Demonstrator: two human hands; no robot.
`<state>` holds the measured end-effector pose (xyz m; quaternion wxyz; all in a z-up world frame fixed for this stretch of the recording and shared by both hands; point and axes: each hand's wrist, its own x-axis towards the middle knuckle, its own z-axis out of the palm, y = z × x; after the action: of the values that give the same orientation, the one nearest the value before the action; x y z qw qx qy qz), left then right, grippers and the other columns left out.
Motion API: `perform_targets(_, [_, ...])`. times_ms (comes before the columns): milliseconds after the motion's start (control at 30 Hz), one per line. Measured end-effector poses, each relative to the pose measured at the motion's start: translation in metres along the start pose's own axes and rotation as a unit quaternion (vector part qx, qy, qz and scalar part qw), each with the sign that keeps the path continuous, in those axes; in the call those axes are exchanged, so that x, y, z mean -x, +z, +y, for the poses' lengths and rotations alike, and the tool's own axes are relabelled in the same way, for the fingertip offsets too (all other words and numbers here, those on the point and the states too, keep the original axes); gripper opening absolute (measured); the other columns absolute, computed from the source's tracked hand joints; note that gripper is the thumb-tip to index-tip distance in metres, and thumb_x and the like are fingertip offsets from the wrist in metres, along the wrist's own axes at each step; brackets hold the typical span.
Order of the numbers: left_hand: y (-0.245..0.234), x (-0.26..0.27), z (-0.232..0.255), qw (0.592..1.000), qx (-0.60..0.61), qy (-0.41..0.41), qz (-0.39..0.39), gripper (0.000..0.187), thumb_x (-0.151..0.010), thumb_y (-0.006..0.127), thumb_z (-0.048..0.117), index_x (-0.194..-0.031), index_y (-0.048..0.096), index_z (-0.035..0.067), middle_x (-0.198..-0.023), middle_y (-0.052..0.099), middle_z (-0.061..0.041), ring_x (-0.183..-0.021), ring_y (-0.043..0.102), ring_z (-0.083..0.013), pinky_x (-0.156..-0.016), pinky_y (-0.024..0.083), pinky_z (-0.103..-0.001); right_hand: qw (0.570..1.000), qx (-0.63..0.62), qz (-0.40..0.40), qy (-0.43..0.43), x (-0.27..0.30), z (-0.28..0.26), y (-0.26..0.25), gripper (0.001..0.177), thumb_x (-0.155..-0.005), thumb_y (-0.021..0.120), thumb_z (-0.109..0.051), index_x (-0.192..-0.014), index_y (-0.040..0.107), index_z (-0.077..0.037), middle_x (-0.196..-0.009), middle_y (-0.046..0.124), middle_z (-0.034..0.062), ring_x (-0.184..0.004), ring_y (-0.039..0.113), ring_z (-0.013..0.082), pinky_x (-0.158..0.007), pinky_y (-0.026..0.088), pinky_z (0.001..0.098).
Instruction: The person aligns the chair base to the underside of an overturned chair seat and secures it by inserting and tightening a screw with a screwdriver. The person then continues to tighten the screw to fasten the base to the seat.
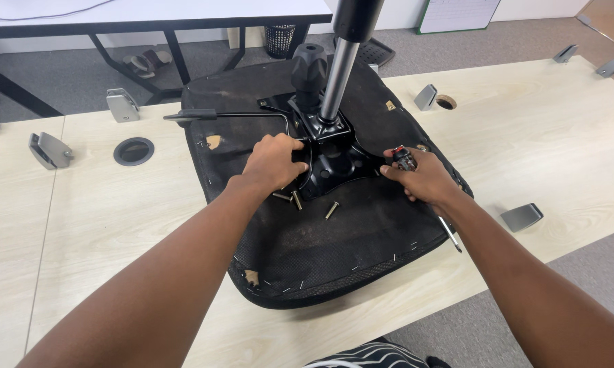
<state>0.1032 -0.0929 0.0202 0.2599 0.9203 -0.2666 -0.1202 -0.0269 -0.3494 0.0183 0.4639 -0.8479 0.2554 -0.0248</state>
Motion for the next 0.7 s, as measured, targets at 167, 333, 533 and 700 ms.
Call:
perform_targets(167, [0.003, -0.002, 0.000, 1.000, 0.003, -0.006, 0.004, 0.054, -0.087, 0.078, 0.030, -0.138, 0.063, 0.018, -0.136, 0.058, -0.013, -0.132, 0.053, -0.0326, -0.112, 0.046, -0.045, 0.998, 0.062, -0.012, 0.006, -0.007, -0.008, -0.001, 0.043, -0.086, 0.079, -0.025, -0.126, 0.071, -0.012, -0.073, 0.062, 0.0018, -0.053, 0.052, 0.0097, -0.047, 0.046, 0.0261])
perform_targets(333, [0.002, -0.002, 0.000, 1.000, 0.008, -0.008, -0.003, 0.052, -0.088, 0.077, 0.029, -0.137, 0.064, 0.016, -0.137, 0.057, -0.014, -0.133, 0.051, -0.0329, -0.112, 0.045, -0.046, 0.996, 0.083, -0.020, 0.024, -0.011, -0.016, 0.000, 0.037, -0.086, 0.079, -0.024, -0.120, 0.073, -0.012, -0.075, 0.065, 0.0006, -0.055, 0.054, 0.0086, -0.051, 0.048, 0.0257])
perform_targets(533, [-0.005, 0.006, -0.003, 0.998, 0.058, -0.003, 0.035, 0.037, -0.089, 0.076, 0.032, -0.120, 0.075, 0.012, -0.108, 0.076, -0.014, -0.109, 0.072, -0.0300, -0.106, 0.052, -0.043, 0.995, 0.094, -0.012, 0.030, -0.018, -0.019, 0.006, 0.028, -0.086, 0.080, -0.023, -0.111, 0.076, -0.011, -0.078, 0.069, 0.0017, -0.060, 0.057, 0.0092, -0.053, 0.049, 0.0265])
perform_targets(700, [-0.007, 0.012, -0.006, 0.983, 0.127, 0.018, 0.135, 0.028, -0.089, 0.076, 0.030, -0.104, 0.080, 0.007, -0.095, 0.079, -0.009, -0.094, 0.078, -0.0261, -0.096, 0.061, -0.039, 0.996, 0.088, -0.004, 0.028, -0.022, -0.018, 0.005, 0.023, -0.086, 0.081, -0.022, -0.106, 0.078, -0.009, -0.081, 0.071, 0.0024, -0.064, 0.060, 0.0090, -0.052, 0.047, 0.0276])
